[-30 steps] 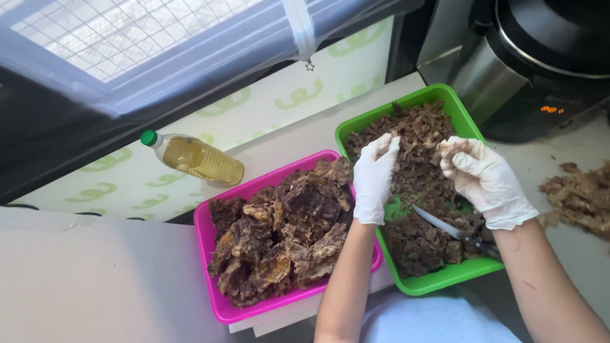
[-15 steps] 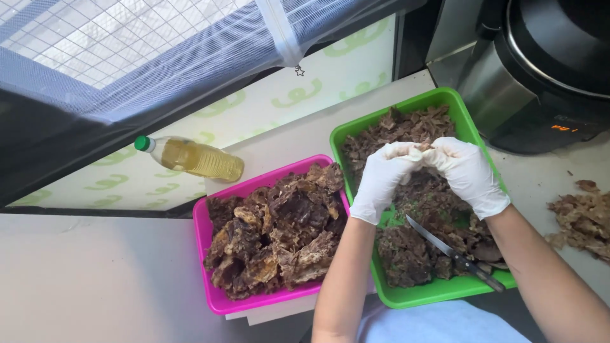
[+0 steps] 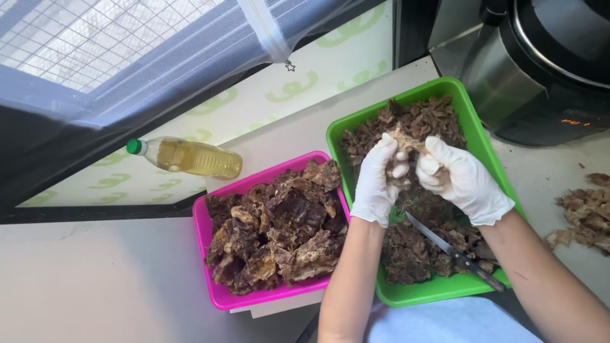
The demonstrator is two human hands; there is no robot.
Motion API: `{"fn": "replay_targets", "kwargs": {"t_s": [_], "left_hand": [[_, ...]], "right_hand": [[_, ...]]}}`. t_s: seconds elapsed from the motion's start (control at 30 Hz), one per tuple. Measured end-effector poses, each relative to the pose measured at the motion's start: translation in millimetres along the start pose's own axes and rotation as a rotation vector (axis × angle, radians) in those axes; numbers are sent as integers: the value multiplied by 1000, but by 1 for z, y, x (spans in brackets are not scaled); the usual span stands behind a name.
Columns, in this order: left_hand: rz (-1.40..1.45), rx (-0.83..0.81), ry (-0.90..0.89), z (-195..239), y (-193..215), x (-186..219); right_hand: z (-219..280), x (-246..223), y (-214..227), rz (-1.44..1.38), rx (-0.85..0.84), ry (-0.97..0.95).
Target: Shredding cooked meat pieces by hand and with a knife from a pink container into a green container.
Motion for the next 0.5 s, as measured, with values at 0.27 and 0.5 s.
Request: {"fn": "replay_targets", "kwargs": {"t_s": [0.27, 0.5], "left_hand": [[-81, 17, -107, 5, -1, -1], [-841, 281, -691, 17, -1, 0]], "right_hand": [[42, 2, -19, 606, 269, 183], [75, -20, -29, 215, 75, 336]]}}
Point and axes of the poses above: each hand's wrist, its own z-axis away from the middle knuckle, its own y-axis out of the back of the hand, x = y × z, the point moved 2 cm from there along -z, towards the middle knuckle, and after that the axes turned 9 degrees about -z, right-handed, at the moved point
